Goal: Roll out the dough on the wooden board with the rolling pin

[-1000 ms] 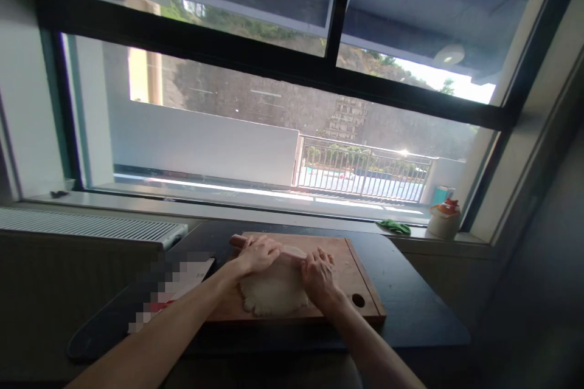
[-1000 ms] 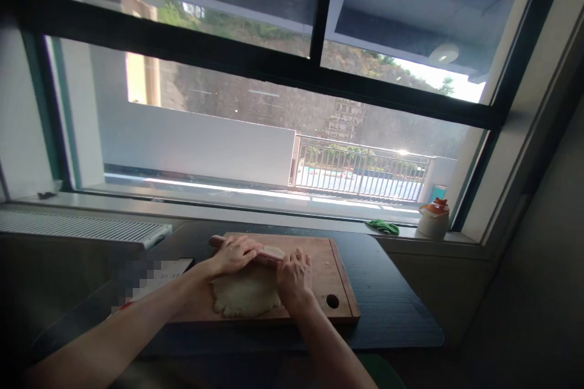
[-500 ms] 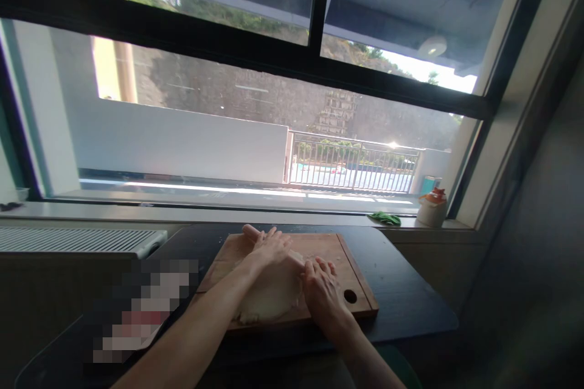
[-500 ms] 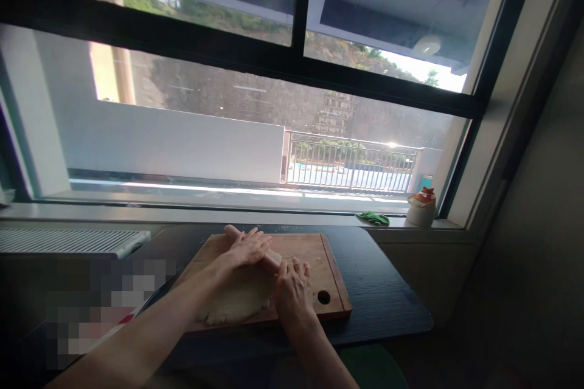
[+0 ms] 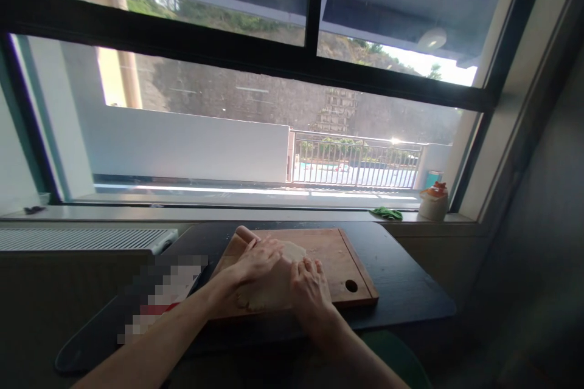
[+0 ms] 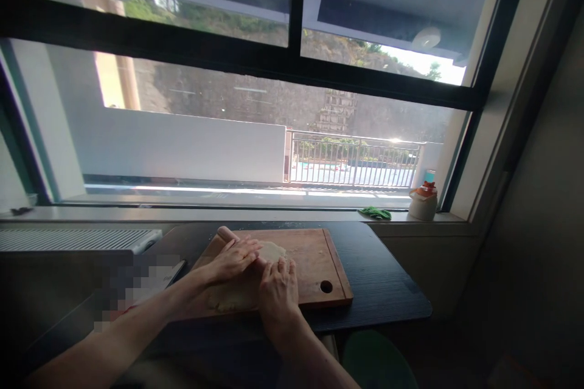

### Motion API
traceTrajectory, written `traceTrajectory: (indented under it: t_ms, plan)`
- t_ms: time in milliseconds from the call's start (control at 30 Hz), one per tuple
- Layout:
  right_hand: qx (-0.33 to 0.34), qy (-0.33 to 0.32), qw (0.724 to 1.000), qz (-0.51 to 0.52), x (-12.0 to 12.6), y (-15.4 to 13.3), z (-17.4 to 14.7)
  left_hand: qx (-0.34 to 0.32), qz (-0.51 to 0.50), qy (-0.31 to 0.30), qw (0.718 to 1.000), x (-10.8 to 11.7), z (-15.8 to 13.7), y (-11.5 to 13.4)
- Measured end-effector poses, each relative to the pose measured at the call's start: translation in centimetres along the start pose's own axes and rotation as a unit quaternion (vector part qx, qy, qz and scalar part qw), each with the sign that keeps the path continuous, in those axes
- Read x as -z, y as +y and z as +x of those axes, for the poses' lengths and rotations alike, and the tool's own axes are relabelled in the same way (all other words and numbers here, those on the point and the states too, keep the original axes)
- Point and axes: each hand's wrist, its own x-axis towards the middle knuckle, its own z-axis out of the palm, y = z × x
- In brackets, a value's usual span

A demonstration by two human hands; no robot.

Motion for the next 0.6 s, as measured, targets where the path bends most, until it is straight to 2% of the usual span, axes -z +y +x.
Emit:
traceTrajectory:
  t_ms: [100,233,400,500,600]
  plan:
    - [-0.005,-0.025,1.000,0.007,0.5,0.8,1.5,0.018,0.000,0.002,1.000,-0.1,0.4,0.9]
    - [-0.020,-0.044,0.999,0.004,0.9,2.4,4.1,0.041,-0.002,0.018,0.999,-0.5,3.2,2.0]
    - [-0.040,-0.039,0.998,0.001,0.4,4.2,7.0,0.082,-0.003,0.031,0.996,-0.7,6.7,1.0]
    - [-0.028,-0.024,0.999,0.003,-0.2,4.7,7.0,0.097,0.002,0.038,0.995,-0.1,6.6,-0.4]
    - [0.002,0.011,1.000,0.012,-0.9,4.4,5.3,0.092,0.002,0.053,0.994,0.1,4.2,-1.6]
